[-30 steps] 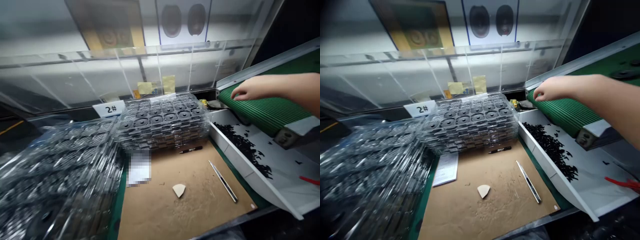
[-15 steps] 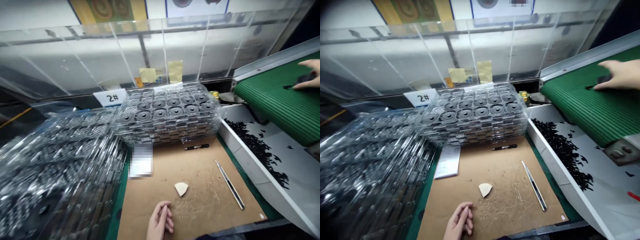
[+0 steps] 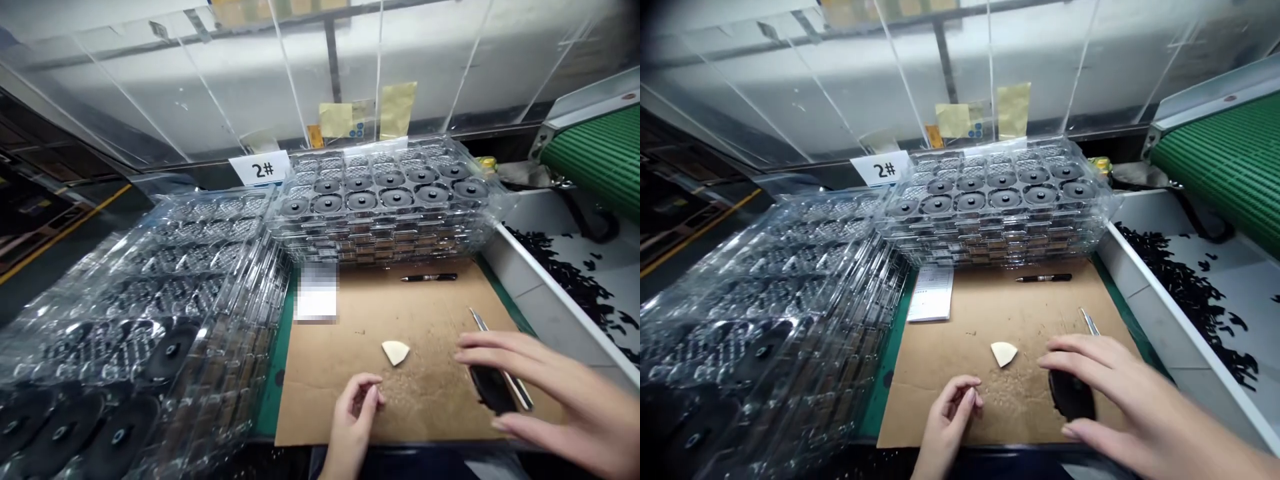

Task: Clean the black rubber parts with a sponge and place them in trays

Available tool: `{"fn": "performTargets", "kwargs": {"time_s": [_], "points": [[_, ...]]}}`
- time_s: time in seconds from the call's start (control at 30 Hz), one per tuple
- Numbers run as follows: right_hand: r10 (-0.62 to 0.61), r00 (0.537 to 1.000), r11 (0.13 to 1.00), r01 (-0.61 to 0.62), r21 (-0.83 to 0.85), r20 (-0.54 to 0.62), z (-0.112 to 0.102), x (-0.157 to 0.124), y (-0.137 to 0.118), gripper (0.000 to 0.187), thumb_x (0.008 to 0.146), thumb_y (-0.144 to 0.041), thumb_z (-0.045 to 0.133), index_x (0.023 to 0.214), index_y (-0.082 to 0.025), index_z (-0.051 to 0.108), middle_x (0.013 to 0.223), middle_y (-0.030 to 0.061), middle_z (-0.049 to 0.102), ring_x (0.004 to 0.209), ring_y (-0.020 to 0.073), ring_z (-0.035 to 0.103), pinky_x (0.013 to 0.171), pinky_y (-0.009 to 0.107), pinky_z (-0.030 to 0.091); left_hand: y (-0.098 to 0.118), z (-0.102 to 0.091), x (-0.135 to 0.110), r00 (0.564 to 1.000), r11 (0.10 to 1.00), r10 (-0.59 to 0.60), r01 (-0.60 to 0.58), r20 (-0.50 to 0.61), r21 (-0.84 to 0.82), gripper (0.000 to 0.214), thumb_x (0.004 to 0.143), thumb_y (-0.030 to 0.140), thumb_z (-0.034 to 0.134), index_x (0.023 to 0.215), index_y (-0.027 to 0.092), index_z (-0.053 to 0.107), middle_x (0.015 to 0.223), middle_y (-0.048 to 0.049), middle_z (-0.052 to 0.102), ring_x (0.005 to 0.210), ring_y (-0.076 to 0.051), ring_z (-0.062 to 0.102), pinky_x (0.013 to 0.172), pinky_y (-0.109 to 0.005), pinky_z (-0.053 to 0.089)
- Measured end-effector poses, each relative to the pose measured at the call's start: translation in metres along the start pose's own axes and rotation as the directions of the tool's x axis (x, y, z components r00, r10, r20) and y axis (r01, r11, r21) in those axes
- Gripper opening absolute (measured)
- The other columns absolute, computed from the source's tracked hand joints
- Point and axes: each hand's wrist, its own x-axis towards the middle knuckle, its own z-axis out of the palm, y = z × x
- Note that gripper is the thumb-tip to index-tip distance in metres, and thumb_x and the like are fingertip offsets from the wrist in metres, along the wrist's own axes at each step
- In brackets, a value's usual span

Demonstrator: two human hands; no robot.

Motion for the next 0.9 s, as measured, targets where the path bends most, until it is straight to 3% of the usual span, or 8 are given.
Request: {"fn": "performTargets", "kwargs": {"time_s": [0.1, 0.17, 0.2, 0.27, 0.4, 0.6, 0.77, 0.9], "points": [[0.093, 0.949, 0.899, -0.21, 0.384, 0.3, 0.071, -0.008, 0.017, 0.052, 0.061, -0.037, 0.076, 0.111, -0.029, 0.063, 0.125, 0.0082, 0.054, 0.118, 0.0287, 0.048, 0.103, 0.044, 0.035, 0.031, 0.001, -0.01, 0.941, 0.933, 0.297, -0.322, 0.161, 0.164, 0.022, 0.086, 0.027, 0.054, 0.107, 0.022, 0.058, 0.1, -0.0086, 0.061, 0.098, -0.02, 0.056, 0.091, -0.034, 0.043], [0.162, 0.899, 0.591, -0.418, 0.69, 0.406, 0.106, -0.011, 0.028, 0.046, 0.068, -0.043, 0.071, 0.111, -0.028, 0.062, 0.122, 0.0065, 0.056, 0.11, 0.0233, 0.054, 0.094, 0.038, 0.042, 0.052, 0.0, -0.012, 0.76, 0.735, 0.462, -0.616, 0.457, 0.282, 0.042, 0.082, 0.021, 0.06, 0.122, 0.028, 0.051, 0.126, -0.0094, 0.052, 0.121, -0.026, 0.044, 0.103, -0.044, 0.032], [0.189, 0.874, 0.415, -0.484, 0.77, 0.448, 0.121, -0.013, 0.032, 0.043, 0.068, -0.045, 0.071, 0.107, -0.027, 0.063, 0.118, 0.0054, 0.058, 0.105, 0.0207, 0.056, 0.09, 0.034, 0.045, 0.062, -0.001, -0.012, 0.672, 0.64, 0.436, -0.699, 0.599, 0.319, 0.047, 0.082, 0.02, 0.059, 0.126, 0.03, 0.049, 0.134, -0.0081, 0.046, 0.128, -0.028, 0.036, 0.107, -0.048, 0.025], [0.234, 0.834, 0.184, -0.542, 0.82, 0.499, 0.146, -0.02, 0.039, 0.04, 0.064, -0.049, 0.073, 0.095, -0.025, 0.067, 0.108, 0.004, 0.062, 0.097, 0.018, 0.059, 0.083, 0.029, 0.047, 0.076, -0.004, -0.01, 0.59, 0.548, 0.278, -0.746, 0.758, 0.379, 0.05, 0.086, 0.015, 0.05, 0.132, 0.034, 0.044, 0.143, -0.0047, 0.037, 0.135, -0.029, 0.025, 0.109, -0.053, 0.018], [0.243, 0.788, 0.099, -0.601, 0.793, 0.566, 0.17, -0.033, 0.041, 0.041, 0.062, -0.054, 0.072, 0.09, -0.024, 0.067, 0.1, 0.0041, 0.064, 0.086, 0.0172, 0.061, 0.078, 0.029, 0.048, 0.085, -0.015, -0.011, 0.554, 0.577, 0.07, -0.701, 0.83, 0.419, 0.064, 0.082, 0.003, 0.039, 0.139, 0.032, 0.034, 0.149, -0.0029, 0.023, 0.138, -0.027, 0.017, 0.108, -0.05, 0.024], [0.174, 0.791, 0.293, -0.61, 0.736, 0.586, 0.172, -0.035, 0.033, 0.042, 0.071, -0.057, 0.063, 0.097, -0.024, 0.065, 0.093, 0.0052, 0.064, 0.08, 0.0158, 0.061, 0.075, 0.029, 0.048, 0.086, -0.029, -0.022, 0.601, 0.707, 0.018, -0.573, 0.799, 0.415, 0.066, 0.079, -0.002, 0.04, 0.137, 0.028, 0.037, 0.149, -0.0004, 0.024, 0.137, -0.018, 0.02, 0.111, -0.035, 0.025], [0.205, 0.837, 0.675, -0.496, 0.546, 0.507, 0.175, -0.029, 0.026, 0.06, 0.078, -0.071, 0.04, 0.095, -0.019, 0.066, 0.082, 0.0086, 0.064, 0.074, 0.0191, 0.06, 0.072, 0.033, 0.048, 0.072, -0.034, -0.027, 0.768, 0.904, 0.052, -0.308, 0.639, 0.296, 0.054, 0.079, 0.009, 0.059, 0.126, 0.034, 0.051, 0.143, -0.0015, 0.036, 0.131, -0.02, 0.034, 0.108, -0.033, 0.03], [0.252, 0.901, 0.854, -0.378, 0.357, 0.352, 0.146, -0.045, 0.055, 0.046, 0.077, -0.061, 0.052, 0.095, -0.022, 0.068, 0.077, 0.007, 0.065, 0.082, 0.023, 0.059, 0.084, 0.036, 0.043, 0.041, -0.037, -0.018, 0.925, 0.997, -0.031, 0.056, 0.379, -0.056, 0.054, 0.074, 0.031, 0.07, 0.125, 0.032, 0.052, 0.135, -0.0065, 0.047, 0.125, -0.025, 0.043, 0.104, -0.035, 0.036]]}}
